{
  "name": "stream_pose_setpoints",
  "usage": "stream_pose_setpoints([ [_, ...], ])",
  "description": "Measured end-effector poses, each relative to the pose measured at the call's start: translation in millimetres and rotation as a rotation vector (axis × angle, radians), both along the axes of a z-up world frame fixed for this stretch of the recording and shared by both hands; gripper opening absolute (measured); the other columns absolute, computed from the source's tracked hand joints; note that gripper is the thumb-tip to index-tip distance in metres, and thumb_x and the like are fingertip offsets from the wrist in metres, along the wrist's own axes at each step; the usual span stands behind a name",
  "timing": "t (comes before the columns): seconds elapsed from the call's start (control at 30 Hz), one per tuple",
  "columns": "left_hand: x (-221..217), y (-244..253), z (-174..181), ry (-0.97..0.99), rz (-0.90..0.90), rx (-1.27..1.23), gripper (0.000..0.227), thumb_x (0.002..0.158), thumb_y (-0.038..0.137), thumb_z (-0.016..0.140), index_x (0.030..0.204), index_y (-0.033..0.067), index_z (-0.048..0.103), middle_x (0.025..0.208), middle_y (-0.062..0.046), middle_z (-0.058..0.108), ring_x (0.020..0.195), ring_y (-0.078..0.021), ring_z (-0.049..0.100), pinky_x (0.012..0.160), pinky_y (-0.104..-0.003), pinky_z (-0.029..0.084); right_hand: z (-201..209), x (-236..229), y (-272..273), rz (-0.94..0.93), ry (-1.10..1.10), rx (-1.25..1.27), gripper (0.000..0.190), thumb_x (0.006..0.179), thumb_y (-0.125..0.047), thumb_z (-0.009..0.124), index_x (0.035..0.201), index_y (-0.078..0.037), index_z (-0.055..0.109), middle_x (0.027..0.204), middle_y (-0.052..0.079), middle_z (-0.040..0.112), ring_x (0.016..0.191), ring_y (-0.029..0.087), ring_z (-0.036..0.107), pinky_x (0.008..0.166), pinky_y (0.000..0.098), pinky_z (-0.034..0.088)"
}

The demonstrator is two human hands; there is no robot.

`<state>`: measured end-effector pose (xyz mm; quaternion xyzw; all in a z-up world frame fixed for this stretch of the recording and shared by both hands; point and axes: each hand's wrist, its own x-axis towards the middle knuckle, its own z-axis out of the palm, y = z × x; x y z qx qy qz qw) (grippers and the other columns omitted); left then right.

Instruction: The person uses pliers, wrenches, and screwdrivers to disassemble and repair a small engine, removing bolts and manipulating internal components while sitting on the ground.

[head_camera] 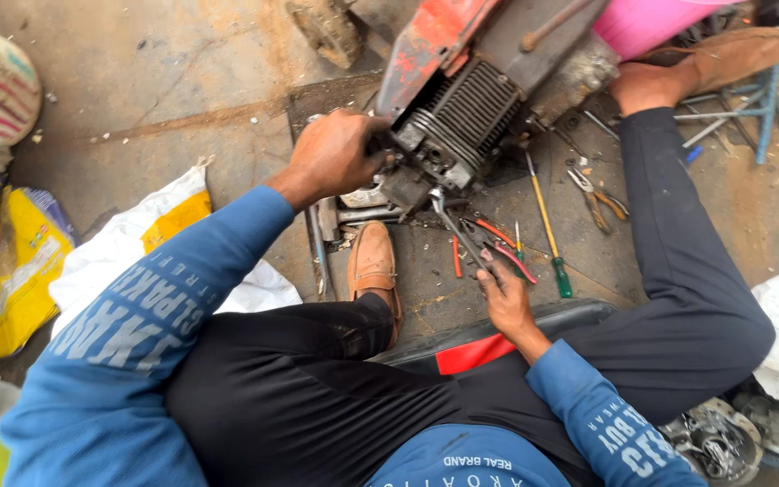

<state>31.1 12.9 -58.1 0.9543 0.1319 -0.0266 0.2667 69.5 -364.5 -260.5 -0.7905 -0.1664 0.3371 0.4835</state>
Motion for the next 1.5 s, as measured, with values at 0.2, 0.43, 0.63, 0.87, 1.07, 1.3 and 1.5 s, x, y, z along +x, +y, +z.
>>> stream_pose_setpoints([
  [0.2, -0.7, -3.3, 6.0, 0.048, -0.004, -0.003, 0.028, 0.085, 0.030, 0.076, 0.106, 0.0121, 0.077, 0.096, -0.012, 0.076, 0.087, -0.0362, 0.071, 0.073, -0.049, 0.055, -55.7, 0.3, -7.6, 0.136, -0.487, 0.207, 0.030, 0.116, -0.024, 0.063, 0.101, 0.003, 0.064, 0.133, 0.034, 0.063, 0.128, 0.040, 0.057, 0.099, 0.0455, 0.049],
  [0.43, -3.1, -3.2, 3.1, 0.058, -0.044, 0.001, 0.022, 0.086, 0.027, 0.075, 0.099, 0.0098, 0.076, 0.096, -0.011, 0.077, 0.086, -0.0329, 0.074, 0.075, -0.045, 0.057, 60.1, 8.6, -15.6, 0.028, -0.172, 0.020, 0.035, 0.099, -0.033, 0.059, 0.113, -0.001, 0.067, 0.083, 0.021, 0.061, 0.063, 0.023, 0.056, 0.065, 0.0400, 0.050],
  [0.63, -3.8, 0.5, -2.7, 0.029, -0.075, 0.004, 0.023, 0.085, 0.024, 0.076, 0.102, 0.0078, 0.077, 0.096, -0.013, 0.077, 0.087, -0.0329, 0.074, 0.078, -0.042, 0.057, 78.8, 13.0, -21.8, -0.036, -0.148, -0.006, 0.037, 0.102, -0.037, 0.059, 0.100, -0.001, 0.067, 0.063, 0.011, 0.053, 0.060, 0.017, 0.051, 0.059, 0.0379, 0.045],
  [0.87, 0.8, 1.2, -6.3, 0.093, -0.062, 0.040, 0.024, 0.085, 0.025, 0.077, 0.102, 0.0080, 0.077, 0.098, -0.012, 0.078, 0.085, -0.0290, 0.077, 0.079, -0.040, 0.060, 65.7, 13.2, -24.4, 0.096, -0.117, 0.113, 0.045, 0.103, -0.044, 0.055, 0.096, -0.002, 0.068, 0.066, 0.008, 0.059, 0.063, 0.012, 0.059, 0.062, 0.0333, 0.049],
  [1.07, 3.9, 3.2, -9.0, 0.096, -0.057, 0.025, 0.023, 0.082, 0.020, 0.077, 0.102, 0.0077, 0.077, 0.099, -0.011, 0.078, 0.086, -0.0286, 0.077, 0.079, -0.039, 0.061, 64.4, 42.5, -22.6, -0.042, 0.102, 0.355, 0.042, 0.102, -0.043, 0.055, 0.105, -0.006, 0.073, 0.080, -0.003, 0.064, 0.070, 0.007, 0.058, 0.063, 0.0266, 0.050],
  [1.3, 12.1, 9.4, -6.8, 0.113, -0.160, 0.056, 0.028, 0.076, 0.017, 0.080, 0.100, 0.0060, 0.075, 0.100, -0.012, 0.075, 0.086, -0.0301, 0.075, 0.078, -0.040, 0.060, 105.2, 168.6, -34.1, -0.296, 0.016, 0.424, 0.032, 0.109, -0.033, 0.051, 0.111, -0.008, 0.071, 0.068, -0.005, 0.052, 0.064, 0.005, 0.047, 0.060, 0.0234, 0.041],
  [1.5, 19.5, 7.2, -2.2, 0.205, -0.170, 0.054, 0.030, 0.077, 0.022, 0.081, 0.103, 0.0089, 0.073, 0.108, -0.011, 0.072, 0.091, -0.0319, 0.073, 0.082, -0.042, 0.059, 104.7, 273.6, -34.0, -0.299, -0.101, 0.631, 0.025, 0.111, -0.029, 0.059, 0.114, -0.005, 0.064, 0.087, 0.001, 0.064, 0.081, 0.012, 0.057, 0.073, 0.0267, 0.044],
])
